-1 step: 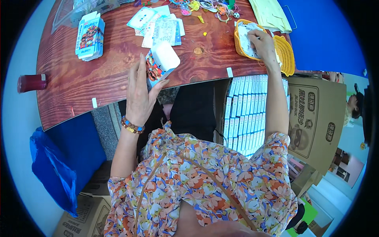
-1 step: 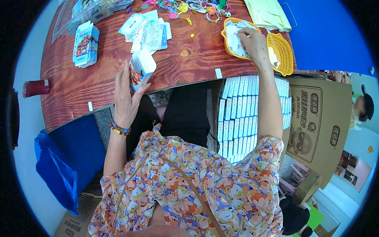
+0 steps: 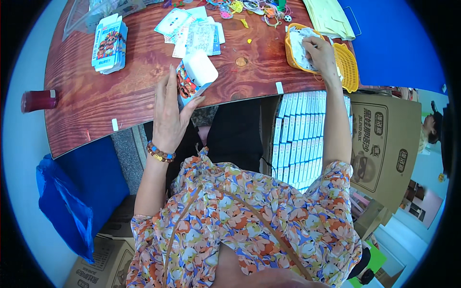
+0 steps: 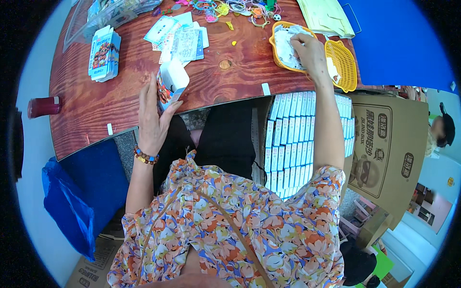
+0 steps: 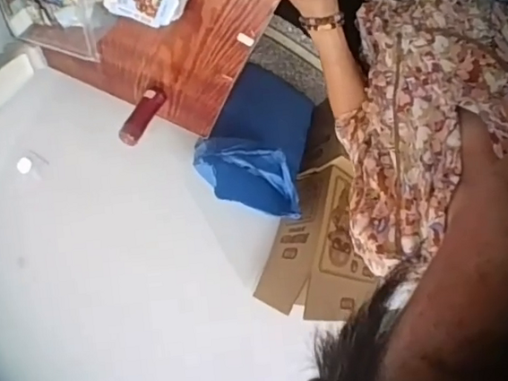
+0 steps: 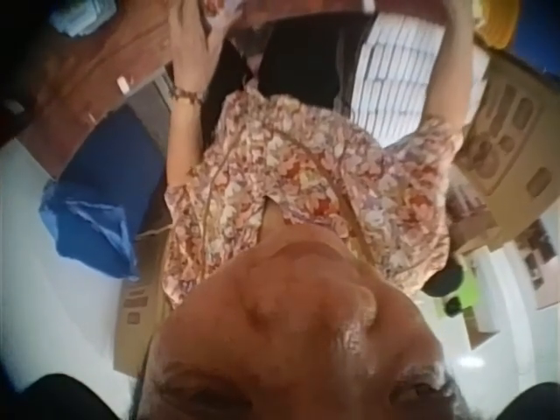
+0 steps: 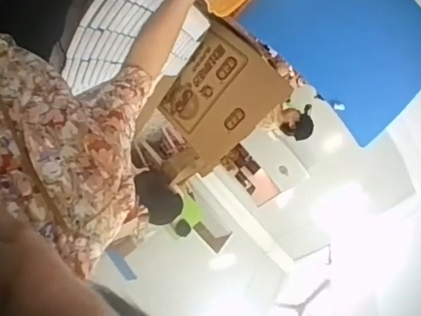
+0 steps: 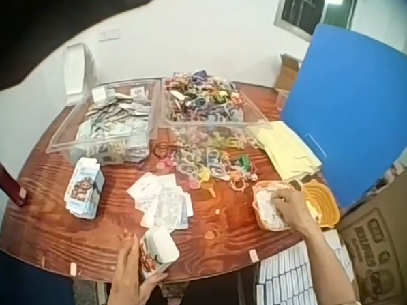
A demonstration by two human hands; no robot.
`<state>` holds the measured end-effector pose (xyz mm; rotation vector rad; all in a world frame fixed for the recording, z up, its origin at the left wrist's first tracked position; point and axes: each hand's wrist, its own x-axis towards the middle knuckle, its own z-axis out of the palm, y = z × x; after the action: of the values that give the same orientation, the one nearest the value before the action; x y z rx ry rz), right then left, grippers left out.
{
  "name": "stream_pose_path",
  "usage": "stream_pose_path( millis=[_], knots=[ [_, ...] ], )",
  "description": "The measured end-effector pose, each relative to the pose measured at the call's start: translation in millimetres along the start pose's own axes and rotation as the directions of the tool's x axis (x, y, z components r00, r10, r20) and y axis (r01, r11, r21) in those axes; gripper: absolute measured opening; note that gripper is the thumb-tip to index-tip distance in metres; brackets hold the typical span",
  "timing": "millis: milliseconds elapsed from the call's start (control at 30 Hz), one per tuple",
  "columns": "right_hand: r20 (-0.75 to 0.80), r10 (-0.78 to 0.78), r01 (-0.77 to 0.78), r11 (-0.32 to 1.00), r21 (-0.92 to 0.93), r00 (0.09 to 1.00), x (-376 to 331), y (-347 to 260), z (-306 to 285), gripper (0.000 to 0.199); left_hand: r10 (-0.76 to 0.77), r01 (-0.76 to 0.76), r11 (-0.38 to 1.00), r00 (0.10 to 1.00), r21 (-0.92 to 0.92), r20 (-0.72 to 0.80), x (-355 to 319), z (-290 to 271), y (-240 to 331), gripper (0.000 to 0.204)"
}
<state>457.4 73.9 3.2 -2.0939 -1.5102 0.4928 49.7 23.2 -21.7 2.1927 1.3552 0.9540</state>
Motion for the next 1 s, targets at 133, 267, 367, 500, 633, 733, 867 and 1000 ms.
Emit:
stream_pose_path(
  millis=[133, 267, 367, 500, 633, 733, 867, 1000],
  knots=[
    [-0.005, 0.015, -0.014, 1.0, 0.021, 1.0, -6, -6, -8, 0.021, -0.008, 0.008, 1.0, 1.0, 0.01, 0.017, 0, 2, 1, 0.085],
    [0.016, 0.026, -0.03, 0.942, 0.334, 1.0, -5, -1, -17, 0.022, -0.038, 0.041, 0.998, 0.998, -0.04, 0.053, 0, 4, 5, 0.086],
    [0.018, 0.101, -0.099, 0.898, 0.43, 0.995, -10, -2, -22, 0.022, -0.027, 0.028, 0.999, 0.998, -0.023, 0.06, 0, 4, 4, 0.086],
    [-0.105, 0.073, -0.041, 0.958, 0.284, 0.992, -16, -5, -26, 0.021, -0.025, 0.027, 0.999, 0.999, -0.031, 0.047, -2, 2, 2, 0.086],
    [-0.007, 0.037, -0.037, 0.997, 0.065, 0.999, -18, -2, -33, 0.02, -0.008, 0.009, 1.0, 0.999, -0.026, 0.035, -2, 4, 1, 0.085],
    [0.008, 0.106, -0.102, 0.925, 0.366, 0.994, -19, 1, -35, 0.019, -0.026, 0.028, 0.999, 0.999, -0.044, 0.04, 0, 4, 4, 0.085],
    [0.078, 0.16, -0.166, 0.67, 0.723, 0.984, -16, 1, -32, 0.018, -0.028, 0.03, 0.998, 0.999, -0.056, 0.032, -1, 3, 4, 0.085],
    [0.189, 0.085, -0.207, 0.473, 0.856, 0.978, -29, -24, -27, 0.017, 0.031, -0.029, 0.998, 0.998, -0.05, 0.046, 6, 14, 8, 0.087]
  ],
)
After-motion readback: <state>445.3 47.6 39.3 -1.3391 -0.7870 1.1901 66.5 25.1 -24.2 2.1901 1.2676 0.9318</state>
